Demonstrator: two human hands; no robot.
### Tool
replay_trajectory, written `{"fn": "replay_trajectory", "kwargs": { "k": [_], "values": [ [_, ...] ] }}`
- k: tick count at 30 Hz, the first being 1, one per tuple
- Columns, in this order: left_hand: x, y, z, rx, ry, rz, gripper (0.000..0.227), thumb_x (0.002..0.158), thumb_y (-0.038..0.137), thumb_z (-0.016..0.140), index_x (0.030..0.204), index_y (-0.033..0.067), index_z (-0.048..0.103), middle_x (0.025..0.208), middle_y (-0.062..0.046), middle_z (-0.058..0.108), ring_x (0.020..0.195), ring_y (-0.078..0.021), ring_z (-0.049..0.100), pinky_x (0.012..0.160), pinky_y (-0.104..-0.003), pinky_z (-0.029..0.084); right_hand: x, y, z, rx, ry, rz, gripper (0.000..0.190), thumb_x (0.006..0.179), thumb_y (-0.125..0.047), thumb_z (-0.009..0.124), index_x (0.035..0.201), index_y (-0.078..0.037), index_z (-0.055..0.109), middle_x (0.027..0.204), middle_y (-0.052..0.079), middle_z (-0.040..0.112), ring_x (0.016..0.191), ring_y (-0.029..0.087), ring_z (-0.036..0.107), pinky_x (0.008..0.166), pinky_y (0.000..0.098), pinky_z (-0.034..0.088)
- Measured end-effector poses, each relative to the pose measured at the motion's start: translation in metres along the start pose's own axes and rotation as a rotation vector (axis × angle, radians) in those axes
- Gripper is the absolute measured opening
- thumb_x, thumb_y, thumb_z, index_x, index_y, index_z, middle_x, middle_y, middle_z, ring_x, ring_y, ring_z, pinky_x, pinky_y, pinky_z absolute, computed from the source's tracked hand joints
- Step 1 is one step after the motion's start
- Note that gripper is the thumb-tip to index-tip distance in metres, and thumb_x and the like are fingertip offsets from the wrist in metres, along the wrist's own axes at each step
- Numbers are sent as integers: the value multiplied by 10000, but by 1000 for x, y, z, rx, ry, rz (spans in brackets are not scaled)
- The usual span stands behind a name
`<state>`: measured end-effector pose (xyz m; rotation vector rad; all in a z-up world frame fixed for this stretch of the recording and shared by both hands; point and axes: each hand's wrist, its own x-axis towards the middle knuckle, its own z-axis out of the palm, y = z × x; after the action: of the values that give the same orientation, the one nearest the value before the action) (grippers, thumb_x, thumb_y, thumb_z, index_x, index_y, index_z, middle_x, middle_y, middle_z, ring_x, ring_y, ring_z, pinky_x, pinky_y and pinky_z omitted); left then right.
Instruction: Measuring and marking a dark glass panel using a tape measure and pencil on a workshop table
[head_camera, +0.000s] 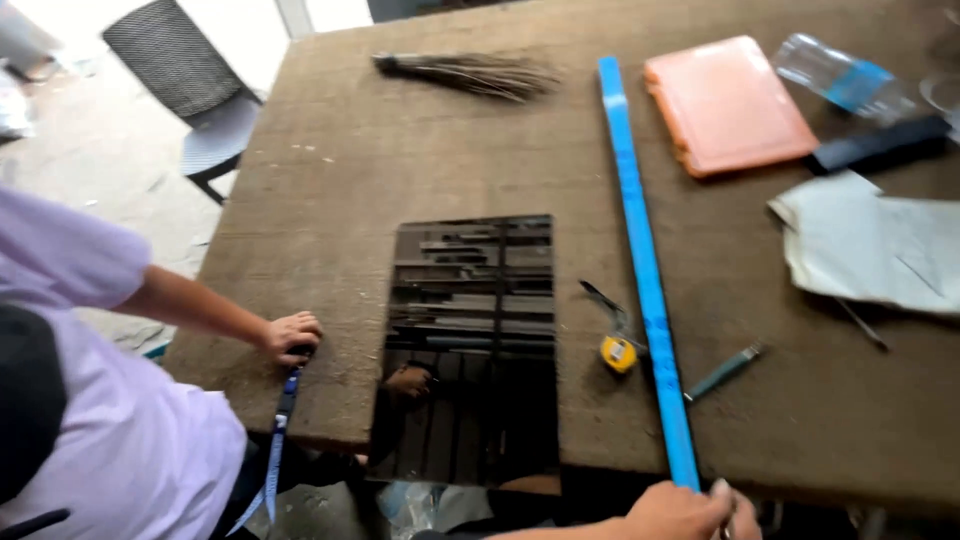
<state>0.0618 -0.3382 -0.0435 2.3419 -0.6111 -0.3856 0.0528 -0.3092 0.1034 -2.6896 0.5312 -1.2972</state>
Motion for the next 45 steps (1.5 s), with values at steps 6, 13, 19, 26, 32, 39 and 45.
{"fn": "replay_trajectory", "kwargs": {
  "k": [6, 13, 19, 26, 32, 39, 45],
  "values": [
    [25, 58, -38, -11, 162, 3, 326, 1026, 354, 542, 942, 46, 609, 838, -197, 696, 780, -460, 670, 630, -569, 484, -61, 261, 135, 169, -1255, 130, 798, 741, -154, 645, 1511, -276, 475, 1284, 272, 639, 1271, 455, 563, 1084, 494, 430],
    [19, 58, -45, -367, 198, -50, 323, 993, 367, 594, 911, 75, 704, 872, -152, 723, 833, -365, 693, 732, -438, 502, 9, 244, 93, 292, -1699, 347, 597, 779, -123, 537, 1345, -277, 652, 1166, 137, 793, 1113, 259, 703, 975, 365, 497],
    [21, 46, -62, -307, 128, 45, 267, 975, 357, 585, 1060, 162, 747, 1076, -75, 774, 1025, -295, 732, 866, -397, 537, 46, 253, 143, 435, -2344, 265, 409, 968, -255, 676, 826, 105, 809, 706, 194, 778, 529, 186, 521, 506, 306, 381],
    [-97, -11, -53, -240, 222, -447, 684, 916, 559, 578, 1467, 155, 547, 1160, -170, 669, 1110, -379, 637, 924, -463, 488, 61, 296, 285, -43, -1254, -105, 607, 954, -448, 623, 1325, 33, 642, 1242, 378, 702, 1177, 555, 613, 1009, 548, 428],
    [-236, -48, -23, -307, 421, -1020, 462, 875, 453, 683, 1263, 203, 722, 1008, -2, 768, 968, -215, 720, 878, -366, 525, 55, 231, 297, 380, -729, -238, 499, 976, -308, 833, 1307, 29, 670, 1107, 272, 700, 1072, 474, 613, 969, 548, 436],
    [-272, -41, -19, -360, 312, -1119, 333, 916, 408, 650, 1151, 191, 740, 999, -43, 754, 952, -284, 686, 821, -426, 508, 27, 178, 365, 165, -975, 61, 595, 881, -522, 961, 1152, -43, 735, 1050, 237, 757, 937, 404, 734, 787, 510, 566],
    [-277, -66, -13, -275, 419, -1033, 388, 890, 391, 628, 1191, 171, 737, 1037, -79, 753, 992, -324, 691, 839, -467, 519, -18, 268, 465, 990, -1328, 336, 239, 1236, -307, 472, 1377, -133, 555, 1411, 134, 593, 1267, 342, 551, 1078, 393, 435]
  ]
}}
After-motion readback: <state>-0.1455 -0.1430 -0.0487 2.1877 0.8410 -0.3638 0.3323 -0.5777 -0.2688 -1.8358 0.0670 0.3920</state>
